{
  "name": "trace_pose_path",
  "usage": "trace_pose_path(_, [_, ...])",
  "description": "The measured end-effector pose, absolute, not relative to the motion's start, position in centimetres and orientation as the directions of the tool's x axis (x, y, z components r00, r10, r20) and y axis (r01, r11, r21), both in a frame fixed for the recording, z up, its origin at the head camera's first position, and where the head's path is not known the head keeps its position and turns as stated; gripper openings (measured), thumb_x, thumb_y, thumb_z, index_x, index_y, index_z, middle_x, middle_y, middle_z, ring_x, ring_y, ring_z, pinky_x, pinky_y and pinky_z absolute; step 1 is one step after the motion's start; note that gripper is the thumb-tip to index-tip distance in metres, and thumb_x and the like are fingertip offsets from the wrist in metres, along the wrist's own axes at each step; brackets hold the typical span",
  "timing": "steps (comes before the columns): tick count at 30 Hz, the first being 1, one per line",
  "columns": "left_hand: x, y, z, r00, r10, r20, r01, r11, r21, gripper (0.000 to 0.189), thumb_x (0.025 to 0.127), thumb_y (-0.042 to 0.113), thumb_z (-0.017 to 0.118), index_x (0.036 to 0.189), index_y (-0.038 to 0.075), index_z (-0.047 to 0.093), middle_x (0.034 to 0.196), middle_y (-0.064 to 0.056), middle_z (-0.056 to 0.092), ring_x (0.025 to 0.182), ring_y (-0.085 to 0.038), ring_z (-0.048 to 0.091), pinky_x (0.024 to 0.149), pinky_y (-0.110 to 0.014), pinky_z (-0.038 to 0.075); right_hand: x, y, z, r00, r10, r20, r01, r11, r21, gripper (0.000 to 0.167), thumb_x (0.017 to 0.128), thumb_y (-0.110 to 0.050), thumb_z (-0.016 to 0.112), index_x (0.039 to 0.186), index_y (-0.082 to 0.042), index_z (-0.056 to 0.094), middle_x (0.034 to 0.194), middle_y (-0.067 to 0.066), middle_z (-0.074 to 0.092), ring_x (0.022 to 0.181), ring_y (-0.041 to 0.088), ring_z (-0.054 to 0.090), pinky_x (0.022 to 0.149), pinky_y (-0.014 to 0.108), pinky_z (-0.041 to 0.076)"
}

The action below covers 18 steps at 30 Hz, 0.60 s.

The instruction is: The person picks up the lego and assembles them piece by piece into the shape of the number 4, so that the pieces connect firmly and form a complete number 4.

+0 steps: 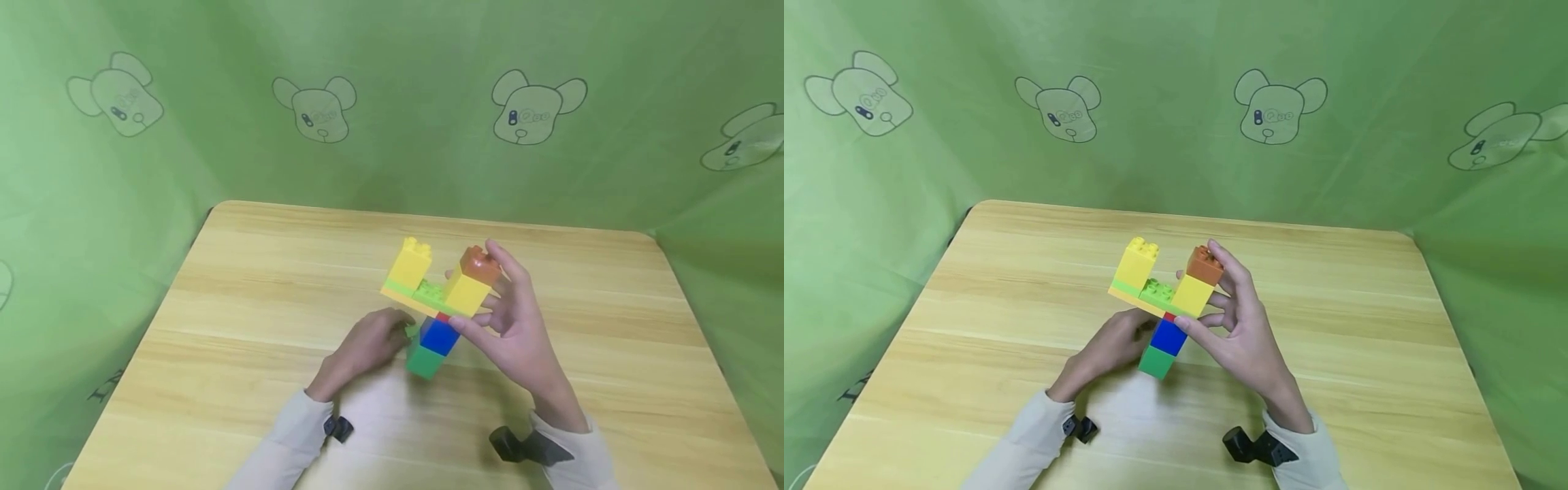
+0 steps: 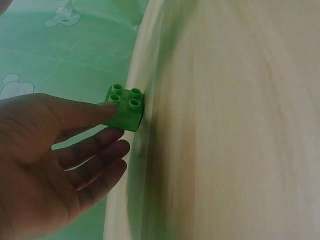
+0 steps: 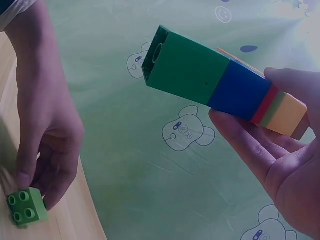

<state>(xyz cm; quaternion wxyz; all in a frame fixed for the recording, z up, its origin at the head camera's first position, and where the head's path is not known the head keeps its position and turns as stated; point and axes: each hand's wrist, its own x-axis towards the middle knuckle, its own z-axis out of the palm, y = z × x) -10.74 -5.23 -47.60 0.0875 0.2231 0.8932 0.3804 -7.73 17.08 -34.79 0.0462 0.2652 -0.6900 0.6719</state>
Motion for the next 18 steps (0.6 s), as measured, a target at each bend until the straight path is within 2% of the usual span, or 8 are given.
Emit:
trace_pose_path(4, [-10.66, -5.39, -47.31, -0.893, 0.450, -0.007, 0.304, 0.615, 0.728, 0.032, 0.095, 0.006, 0.073, 0.127, 0.003, 0.070, 0.121, -0.012, 0.072, 0.111, -0.027, 0.069, 0.097, -0.040, 0.059, -7.71, 17.05, -34.85, -0.853, -0.304, 0.424, -0.430, -0.048, -0.901, 0.102, 0.079, 0.030, 0.065, 0.164, -0.008, 0.021, 0.156, 0.020, 0.038, 0.110, 0.019, 0.071, 0.077, 0.031, 0.064])
trace_pose_path(7, [-10.71, -5.22, -47.32, -0.883, 0.469, -0.037, 0.299, 0.620, 0.725, 0.042, 0.094, 0.006, 0.073, 0.135, 0.006, 0.066, 0.128, -0.011, 0.068, 0.113, -0.024, 0.067, 0.097, -0.039, 0.058, -7.68, 17.15, -34.90, -0.849, -0.304, 0.432, -0.437, -0.055, -0.898, 0.101, 0.079, 0.030, 0.063, 0.163, -0.009, 0.023, 0.156, 0.020, 0.038, 0.110, 0.019, 0.071, 0.077, 0.029, 0.064])
trace_pose_path(11, [-10.71, -5.00, -47.47, -0.869, 0.494, -0.013, 0.341, 0.617, 0.709, 0.049, 0.092, 0.006, 0.075, 0.139, 0.008, 0.063, 0.137, -0.009, 0.063, 0.115, -0.023, 0.064, 0.097, -0.038, 0.057, -7.57, 17.21, -34.79, -0.850, -0.309, 0.426, -0.433, -0.050, -0.900, 0.101, 0.080, 0.030, 0.063, 0.164, -0.010, 0.023, 0.157, 0.019, 0.037, 0.111, 0.020, 0.071, 0.077, 0.030, 0.064])
trace_pose_path(18, [-10.54, -4.69, -47.61, -0.850, 0.525, -0.037, 0.348, 0.614, 0.708, 0.039, 0.093, 0.006, 0.074, 0.132, 0.008, 0.070, 0.130, -0.007, 0.069, 0.119, -0.023, 0.064, 0.101, -0.038, 0.056, -7.41, 17.39, -34.73, -0.842, -0.314, 0.440, -0.440, -0.074, -0.895, 0.101, 0.080, 0.030, 0.064, 0.164, -0.009, 0.023, 0.154, 0.019, 0.041, 0.113, 0.021, 0.070, 0.077, 0.030, 0.064])
